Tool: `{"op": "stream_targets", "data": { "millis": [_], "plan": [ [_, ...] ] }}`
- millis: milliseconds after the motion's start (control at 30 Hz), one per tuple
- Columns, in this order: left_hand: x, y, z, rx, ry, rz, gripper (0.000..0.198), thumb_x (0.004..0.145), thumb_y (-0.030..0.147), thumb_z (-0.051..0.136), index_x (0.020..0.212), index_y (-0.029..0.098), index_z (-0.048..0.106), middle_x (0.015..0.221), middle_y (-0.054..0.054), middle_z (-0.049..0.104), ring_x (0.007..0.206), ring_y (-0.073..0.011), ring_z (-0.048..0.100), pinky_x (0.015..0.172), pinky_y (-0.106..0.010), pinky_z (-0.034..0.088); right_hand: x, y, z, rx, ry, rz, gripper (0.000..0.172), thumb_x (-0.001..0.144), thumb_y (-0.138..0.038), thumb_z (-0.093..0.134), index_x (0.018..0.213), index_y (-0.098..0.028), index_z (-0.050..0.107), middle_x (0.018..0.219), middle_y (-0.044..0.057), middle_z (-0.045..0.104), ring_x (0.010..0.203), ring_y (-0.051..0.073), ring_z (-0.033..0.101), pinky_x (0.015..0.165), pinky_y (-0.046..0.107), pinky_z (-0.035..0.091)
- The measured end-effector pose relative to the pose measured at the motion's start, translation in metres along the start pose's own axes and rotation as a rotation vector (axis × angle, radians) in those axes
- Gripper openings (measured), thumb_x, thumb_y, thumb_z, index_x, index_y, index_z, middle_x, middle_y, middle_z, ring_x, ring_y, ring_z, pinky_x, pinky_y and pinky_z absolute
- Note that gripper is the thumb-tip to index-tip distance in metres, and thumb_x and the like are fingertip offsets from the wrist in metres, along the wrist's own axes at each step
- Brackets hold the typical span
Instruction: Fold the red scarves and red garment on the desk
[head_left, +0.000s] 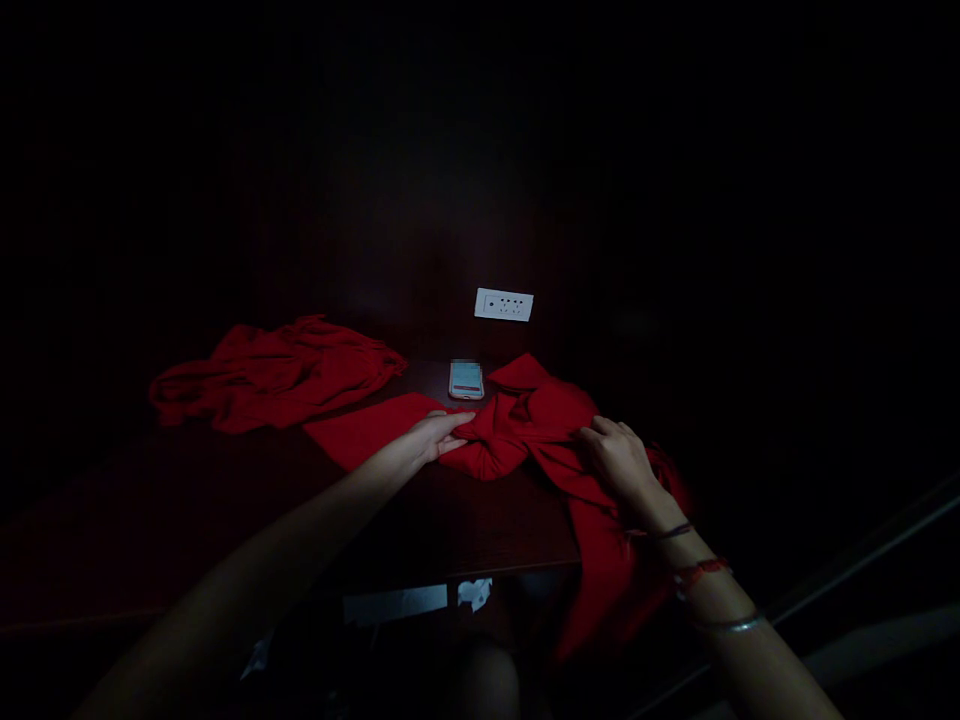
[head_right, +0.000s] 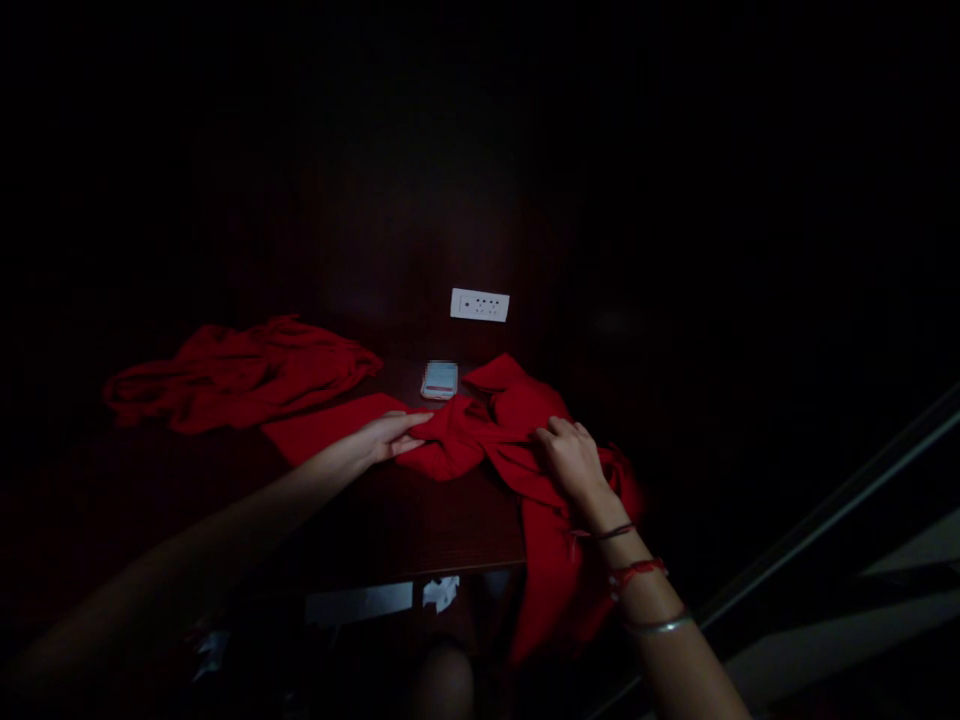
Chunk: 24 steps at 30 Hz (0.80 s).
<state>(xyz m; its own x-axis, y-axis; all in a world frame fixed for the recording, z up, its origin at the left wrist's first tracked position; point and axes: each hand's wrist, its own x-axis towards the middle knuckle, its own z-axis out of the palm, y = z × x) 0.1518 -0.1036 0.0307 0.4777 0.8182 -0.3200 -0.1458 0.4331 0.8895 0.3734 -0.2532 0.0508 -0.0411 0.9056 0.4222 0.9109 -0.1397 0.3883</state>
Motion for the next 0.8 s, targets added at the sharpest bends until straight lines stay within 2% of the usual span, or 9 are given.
{"op": "stream_targets", "data": {
  "millis": [100, 167, 233, 333, 400, 533, 667, 733, 800],
  "plan": [
    [-0.007, -0.001, -0.006, -0.044, -0.121, -0.035, 0.015, 0.066, 0.018, 0.062, 0.077, 0.012, 0.054, 0.068, -0.003, 0.062, 0.061, -0.0123, 0.059, 0.062, -0.023, 0.049, 0.000, -0.006, 0.004, 0.024, -0.034, 0.047, 0.021, 0.079, -0.019, 0.040, 0.089, -0.020, 0.059, 0.079, 0.005, 0.051, 0.074, 0.014, 0.046, 0.066, 0.025, 0.027],
    [-0.011, -0.003, -0.005, -0.095, -0.253, -0.074, 0.013, 0.068, 0.017, 0.060, 0.079, 0.014, 0.053, 0.074, -0.003, 0.062, 0.068, -0.0133, 0.059, 0.067, -0.024, 0.049, 0.000, -0.016, 0.001, 0.089, -0.055, 0.006, 0.021, 0.079, -0.017, 0.040, 0.089, -0.021, 0.059, 0.082, 0.005, 0.052, 0.077, 0.014, 0.046, 0.067, 0.024, 0.027],
    [-0.015, -0.006, -0.002, -0.137, -0.314, -0.076, 0.013, 0.068, 0.009, 0.057, 0.076, 0.016, 0.051, 0.073, -0.001, 0.061, 0.071, -0.0126, 0.059, 0.071, -0.025, 0.048, 0.001, -0.026, -0.005, 0.173, -0.054, -0.046, 0.022, 0.079, -0.017, 0.040, 0.090, -0.020, 0.058, 0.084, 0.005, 0.052, 0.078, 0.013, 0.046, 0.067, 0.023, 0.028],
    [-0.020, -0.011, 0.000, -0.180, -0.300, -0.011, 0.022, 0.066, -0.002, 0.053, 0.073, 0.018, 0.046, 0.072, 0.002, 0.059, 0.072, -0.0103, 0.059, 0.074, -0.024, 0.046, -0.001, -0.031, -0.013, 0.273, -0.026, -0.037, 0.025, 0.081, -0.018, 0.035, 0.094, -0.018, 0.057, 0.082, 0.005, 0.052, 0.069, 0.011, 0.047, 0.060, 0.020, 0.029],
    [-0.022, -0.014, -0.001, -0.188, -0.272, 0.042, 0.022, 0.068, -0.001, 0.052, 0.074, 0.019, 0.045, 0.075, 0.002, 0.058, 0.070, -0.0088, 0.058, 0.072, -0.022, 0.046, -0.005, -0.025, -0.015, 0.277, -0.026, -0.010, 0.026, 0.082, -0.020, 0.033, 0.092, -0.019, 0.057, 0.079, 0.003, 0.051, 0.061, 0.009, 0.046, 0.053, 0.020, 0.027],
    [-0.022, -0.016, -0.007, -0.059, -0.238, 0.160, 0.018, 0.068, 0.004, 0.054, 0.072, 0.018, 0.043, 0.073, 0.002, 0.055, 0.056, -0.0053, 0.052, 0.054, -0.015, 0.044, -0.016, -0.004, -0.005, 0.159, -0.056, 0.052, 0.025, 0.081, -0.022, 0.034, 0.084, -0.020, 0.058, 0.073, 0.002, 0.048, 0.053, 0.008, 0.043, 0.046, 0.021, 0.023],
    [-0.025, -0.017, -0.014, 0.093, -0.215, 0.168, 0.018, 0.067, 0.008, 0.056, 0.068, 0.017, 0.040, 0.058, 0.006, 0.044, 0.043, -0.0014, 0.039, 0.037, -0.011, 0.029, -0.023, 0.005, 0.007, 0.113, -0.069, 0.123, 0.024, 0.078, -0.020, 0.036, 0.086, -0.020, 0.058, 0.076, 0.003, 0.049, 0.057, 0.010, 0.046, 0.048, 0.021, 0.026],
    [-0.028, -0.018, -0.018, 0.173, -0.202, 0.140, 0.019, 0.067, 0.010, 0.057, 0.070, 0.017, 0.039, 0.057, 0.007, 0.041, 0.044, -0.0014, 0.040, 0.037, -0.011, 0.026, -0.022, 0.004, 0.006, 0.197, -0.114, 0.099, 0.025, 0.077, -0.017, 0.035, 0.082, -0.019, 0.060, 0.075, 0.004, 0.050, 0.059, 0.011, 0.047, 0.053, 0.021, 0.031],
    [-0.032, -0.018, -0.021, 0.258, -0.216, 0.100, 0.020, 0.066, 0.013, 0.059, 0.072, 0.018, 0.040, 0.058, 0.006, 0.042, 0.047, -0.0022, 0.042, 0.039, -0.011, 0.027, -0.018, -0.001, -0.002, 0.375, -0.139, 0.019, 0.025, 0.075, -0.015, 0.037, 0.081, -0.018, 0.061, 0.080, 0.005, 0.053, 0.067, 0.012, 0.050, 0.062, 0.022, 0.036]
  ]
}}
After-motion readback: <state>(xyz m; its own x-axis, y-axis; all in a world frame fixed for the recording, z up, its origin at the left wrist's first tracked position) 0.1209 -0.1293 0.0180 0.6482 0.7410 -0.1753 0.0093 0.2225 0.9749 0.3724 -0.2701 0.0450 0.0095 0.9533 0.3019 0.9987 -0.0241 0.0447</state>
